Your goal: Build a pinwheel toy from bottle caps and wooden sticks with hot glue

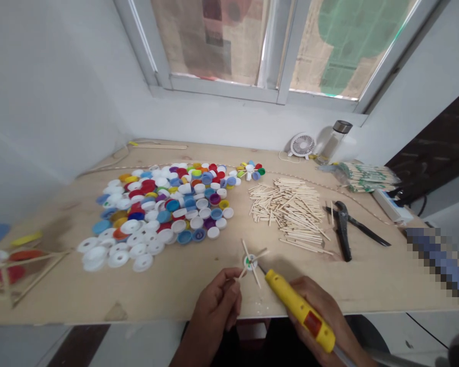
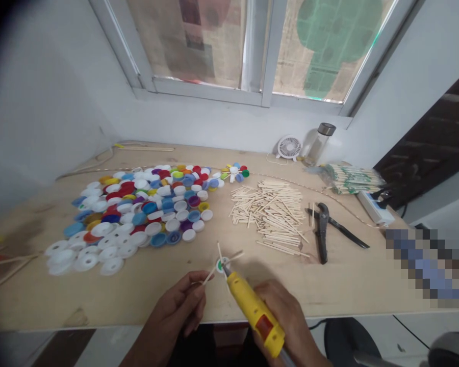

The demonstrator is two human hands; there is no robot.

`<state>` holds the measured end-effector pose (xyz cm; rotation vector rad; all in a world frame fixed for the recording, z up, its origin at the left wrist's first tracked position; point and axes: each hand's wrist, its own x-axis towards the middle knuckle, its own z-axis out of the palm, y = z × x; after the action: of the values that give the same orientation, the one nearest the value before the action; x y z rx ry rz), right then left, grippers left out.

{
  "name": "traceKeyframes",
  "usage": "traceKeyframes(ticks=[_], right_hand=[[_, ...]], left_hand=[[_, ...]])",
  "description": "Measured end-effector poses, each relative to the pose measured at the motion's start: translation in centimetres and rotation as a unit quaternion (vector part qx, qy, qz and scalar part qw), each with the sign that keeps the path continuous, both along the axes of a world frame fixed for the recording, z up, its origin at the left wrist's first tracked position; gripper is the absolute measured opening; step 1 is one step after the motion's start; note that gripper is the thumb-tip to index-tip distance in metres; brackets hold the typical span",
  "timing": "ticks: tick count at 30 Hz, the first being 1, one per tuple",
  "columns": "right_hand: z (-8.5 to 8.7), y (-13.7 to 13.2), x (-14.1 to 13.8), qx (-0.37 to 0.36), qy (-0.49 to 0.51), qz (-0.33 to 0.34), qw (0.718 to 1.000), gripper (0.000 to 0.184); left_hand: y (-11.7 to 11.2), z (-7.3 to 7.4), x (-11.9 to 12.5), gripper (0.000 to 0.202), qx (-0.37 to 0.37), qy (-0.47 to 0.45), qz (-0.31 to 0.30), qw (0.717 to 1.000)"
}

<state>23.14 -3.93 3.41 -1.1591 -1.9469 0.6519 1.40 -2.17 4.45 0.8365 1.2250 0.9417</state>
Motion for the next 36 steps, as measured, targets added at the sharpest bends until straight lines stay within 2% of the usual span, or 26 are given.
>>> traceKeyframes(ticks=[4,9,13,20,24,30,36], right_hand=[[-0.4,-0.1,-1.1,-0.011,0.005,0.035,0.999,0.035],[-1.0,0.0,-1.4,0.012,-0.028,0.014,0.999,0.040],[-1.5,0.2,-1.4,0.044,-0.041,-0.001,0.998,0.037],[-0.8,0.2,-1.5,0.061,-0.072,-0.007,0.996,0.032],[-0.5,0.3,-1.5,0.071,-0.084,-0.034,0.993,0.030],[-0.1,0.6,-1.7,0.093,-0.085,-0.032,0.992,0.036],[-0.1,0.5,-1.7,0.097,-0.083,-0.035,0.991,0.035]], left_hand=[[-0.1,0.1,0.0,0.043,-0.004,-0.004,0.003,1.000],[-0.1,-0.1,-0.1,0.042,-0.008,-0.014,-0.001,1.000],[-0.2,-0.3,-0.2,0.042,-0.009,-0.020,-0.002,1.000],[-0.2,-0.1,0.0,0.040,-0.009,-0.020,0.002,1.000],[-0.2,-0.2,0.0,0.041,-0.012,-0.030,-0.002,0.999],[-0.2,-0.1,0.0,0.040,-0.008,-0.022,-0.002,1.000],[-0.2,-0.3,0.0,0.041,-0.012,-0.024,0.003,1.000]])
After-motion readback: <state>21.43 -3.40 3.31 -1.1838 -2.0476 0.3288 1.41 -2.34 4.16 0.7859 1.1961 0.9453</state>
